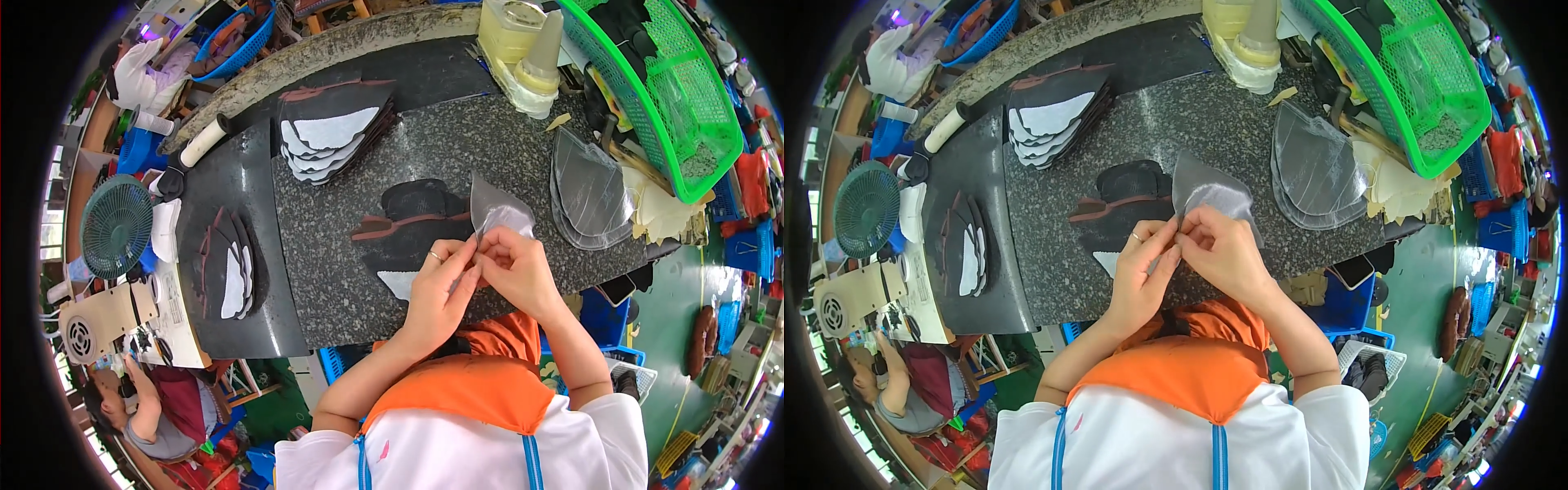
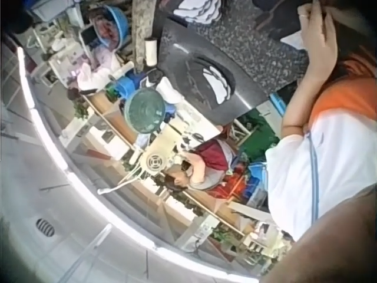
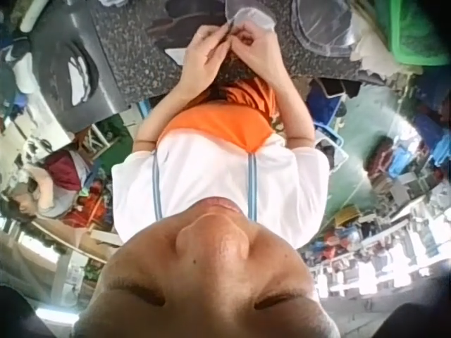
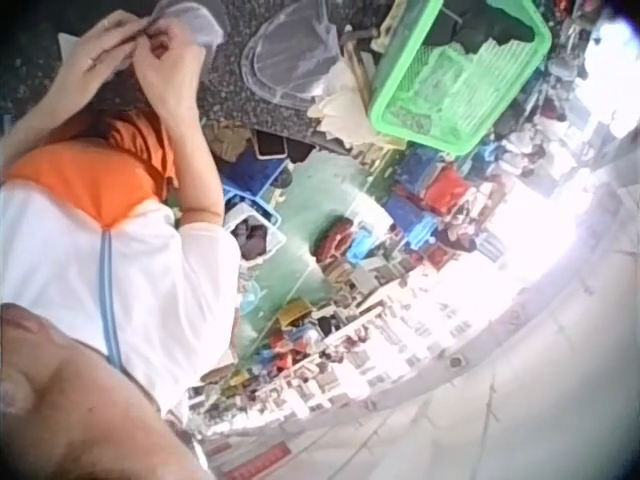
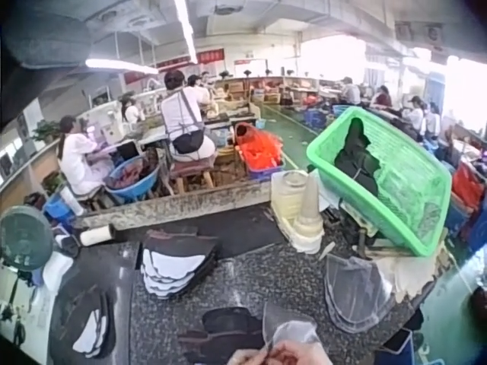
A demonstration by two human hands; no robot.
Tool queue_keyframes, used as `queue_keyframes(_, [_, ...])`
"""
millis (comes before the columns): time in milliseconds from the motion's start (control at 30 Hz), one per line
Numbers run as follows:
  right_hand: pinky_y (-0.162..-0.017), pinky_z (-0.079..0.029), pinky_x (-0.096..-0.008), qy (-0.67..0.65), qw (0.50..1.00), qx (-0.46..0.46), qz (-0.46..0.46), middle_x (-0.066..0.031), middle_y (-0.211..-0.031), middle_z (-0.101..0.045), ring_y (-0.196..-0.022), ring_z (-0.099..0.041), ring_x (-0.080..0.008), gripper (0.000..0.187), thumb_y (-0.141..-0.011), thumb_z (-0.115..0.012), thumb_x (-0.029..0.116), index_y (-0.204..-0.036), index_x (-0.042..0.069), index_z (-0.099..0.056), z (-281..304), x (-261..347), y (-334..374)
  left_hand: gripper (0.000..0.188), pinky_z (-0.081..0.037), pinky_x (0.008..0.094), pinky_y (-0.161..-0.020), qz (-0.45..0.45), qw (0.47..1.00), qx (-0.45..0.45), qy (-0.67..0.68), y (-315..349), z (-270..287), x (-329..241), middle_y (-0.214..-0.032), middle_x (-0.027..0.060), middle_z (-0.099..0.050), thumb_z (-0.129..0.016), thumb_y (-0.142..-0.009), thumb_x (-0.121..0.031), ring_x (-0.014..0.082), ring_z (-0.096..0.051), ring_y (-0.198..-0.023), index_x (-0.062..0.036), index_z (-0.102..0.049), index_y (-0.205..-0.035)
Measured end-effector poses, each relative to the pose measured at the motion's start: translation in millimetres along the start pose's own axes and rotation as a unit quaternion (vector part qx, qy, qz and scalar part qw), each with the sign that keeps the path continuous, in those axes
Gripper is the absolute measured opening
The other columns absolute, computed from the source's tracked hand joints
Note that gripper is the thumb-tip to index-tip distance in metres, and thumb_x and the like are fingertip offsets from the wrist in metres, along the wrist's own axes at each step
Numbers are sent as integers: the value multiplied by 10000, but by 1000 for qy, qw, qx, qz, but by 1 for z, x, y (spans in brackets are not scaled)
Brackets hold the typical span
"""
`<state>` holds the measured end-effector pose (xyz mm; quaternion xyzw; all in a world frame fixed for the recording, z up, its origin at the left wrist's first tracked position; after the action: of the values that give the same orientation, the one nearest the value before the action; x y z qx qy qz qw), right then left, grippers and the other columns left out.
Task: The person assembles small, multi-layered material components by aligning and stacking them by hand.
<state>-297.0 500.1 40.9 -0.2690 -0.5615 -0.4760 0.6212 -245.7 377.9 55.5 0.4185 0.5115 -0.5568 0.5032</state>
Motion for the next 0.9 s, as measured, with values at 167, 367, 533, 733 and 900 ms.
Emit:
queue_keyframes(167, [-559, -508, -322, 130, 989, -17, 75, -129, -645, -629, -596, -659, -259, 86, -812, -636, 82, -855, 8, -630, 1, 33, -5, 272, -491, 326, -649, -39, 988, -42, -141, -5, 16, -13, -924, 144, -595, -627, -862, 13, 263, -619, -751, 41, -625, -1132])
queue_keyframes(367, [-510, -470, -358, 227, 964, 73, 120, -139, -601, -595, -546, -607, -316, 91, -816, -605, 93, -810, 9, -638, -12, 58, -17, 127, -503, 327, -626, -51, 985, -60, -156, -10, 36, -14, -810, 137, -635, -642, -818, 32, 264, -638, -692, 30, -658, -945])
queue_keyframes(533, [-449, -412, -263, -61, 972, 208, -95, -45, -537, -565, -464, -548, -131, 113, -844, -584, 94, -813, -7, -624, -32, 32, -36, 153, -541, 238, -724, 230, 918, -85, 313, -7, 50, 34, -911, 61, -680, -576, -939, -56, 108, -650, -803, 50, -647, -1023])
queue_keyframes(733, [-420, -351, -218, -121, 977, 154, -88, -6, -536, -526, -451, -468, -56, 119, -872, -563, 79, -831, -21, -614, -50, 27, -38, 204, -485, 218, -641, 160, 947, -162, 228, -3, 60, 33, -948, 17, -592, -592, -942, -69, 56, -564, -758, 46, -672, -1091])
queue_keyframes(900, [-938, -451, -431, 222, 922, -60, 311, -72, -1034, -615, -893, -623, -248, 248, -765, -733, 139, -981, 64, -638, -24, 94, -39, 213, -465, 223, -586, 112, 983, -80, 122, -5, 60, 16, -777, 24, -577, -579, -941, -57, 62, -548, -666, 47, -667, -1104])
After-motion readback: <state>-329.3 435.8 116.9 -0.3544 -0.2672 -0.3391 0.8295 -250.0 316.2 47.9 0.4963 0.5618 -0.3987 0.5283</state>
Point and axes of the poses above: each hand's wrist, its own y-axis away from the middle knuckle, its own z-axis out of the back of the hand, x = y × z, the point moved 7 cm from there along -y, towards the middle knuckle
